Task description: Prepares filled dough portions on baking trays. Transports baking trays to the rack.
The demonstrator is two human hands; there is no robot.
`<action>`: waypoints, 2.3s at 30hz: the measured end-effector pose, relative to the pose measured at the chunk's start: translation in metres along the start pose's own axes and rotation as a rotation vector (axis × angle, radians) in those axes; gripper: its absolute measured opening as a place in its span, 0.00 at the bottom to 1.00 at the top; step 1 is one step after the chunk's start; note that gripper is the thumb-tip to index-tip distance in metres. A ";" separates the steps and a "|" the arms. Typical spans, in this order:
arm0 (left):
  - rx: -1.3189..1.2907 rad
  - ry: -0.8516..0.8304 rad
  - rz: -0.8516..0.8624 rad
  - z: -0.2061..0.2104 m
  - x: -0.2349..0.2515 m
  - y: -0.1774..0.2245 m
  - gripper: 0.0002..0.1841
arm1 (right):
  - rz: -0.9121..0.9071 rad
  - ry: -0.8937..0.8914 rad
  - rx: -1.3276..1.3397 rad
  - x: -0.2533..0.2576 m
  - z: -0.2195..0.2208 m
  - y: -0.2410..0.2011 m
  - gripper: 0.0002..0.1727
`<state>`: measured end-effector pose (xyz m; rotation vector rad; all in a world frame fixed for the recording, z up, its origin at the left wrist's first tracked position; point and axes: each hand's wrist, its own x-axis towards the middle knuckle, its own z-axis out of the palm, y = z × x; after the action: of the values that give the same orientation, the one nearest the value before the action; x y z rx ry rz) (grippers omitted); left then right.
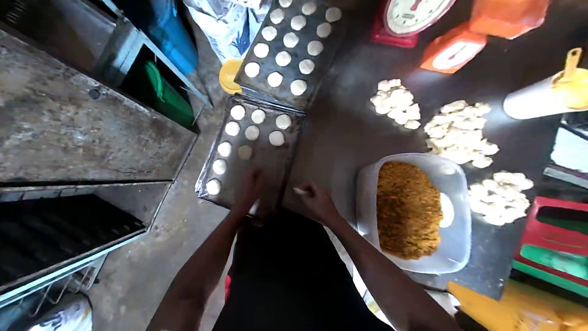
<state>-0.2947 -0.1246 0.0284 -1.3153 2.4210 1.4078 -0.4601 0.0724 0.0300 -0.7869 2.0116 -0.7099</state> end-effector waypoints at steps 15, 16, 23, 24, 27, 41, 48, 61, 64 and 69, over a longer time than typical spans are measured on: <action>0.363 0.097 -0.047 -0.011 0.086 0.009 0.20 | -0.495 -0.050 -0.586 0.118 0.062 -0.003 0.39; 0.358 0.112 -0.013 -0.009 0.087 0.022 0.20 | -0.471 -0.110 -0.478 0.115 0.041 -0.013 0.36; 0.178 0.180 0.049 0.033 0.138 0.065 0.18 | -0.180 0.275 -0.011 0.099 -0.160 0.027 0.20; 0.180 0.186 0.014 0.039 0.143 0.065 0.18 | -0.102 0.332 0.011 0.099 -0.197 0.043 0.21; 0.119 0.257 -0.102 0.052 0.147 0.066 0.18 | 0.131 0.527 -0.094 0.117 -0.295 0.109 0.20; -0.011 0.115 0.255 0.068 0.087 0.182 0.19 | -0.086 0.477 0.064 0.087 -0.271 0.073 0.12; -0.327 -0.192 0.474 0.106 0.033 0.198 0.13 | -0.096 0.654 0.492 -0.016 -0.120 0.012 0.19; -0.550 -0.869 0.224 0.115 -0.046 0.177 0.11 | 0.125 0.675 1.174 -0.150 -0.046 0.026 0.16; -0.638 -1.035 -0.007 0.127 -0.055 0.181 0.11 | 0.267 0.487 1.386 -0.174 -0.062 0.040 0.15; -0.468 -0.910 0.116 0.166 -0.036 0.188 0.23 | 0.304 0.691 0.839 -0.186 -0.142 0.113 0.12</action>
<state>-0.4586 0.0622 0.0769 -0.3661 1.6207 2.0717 -0.5280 0.3099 0.1102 0.2992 2.0292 -1.6292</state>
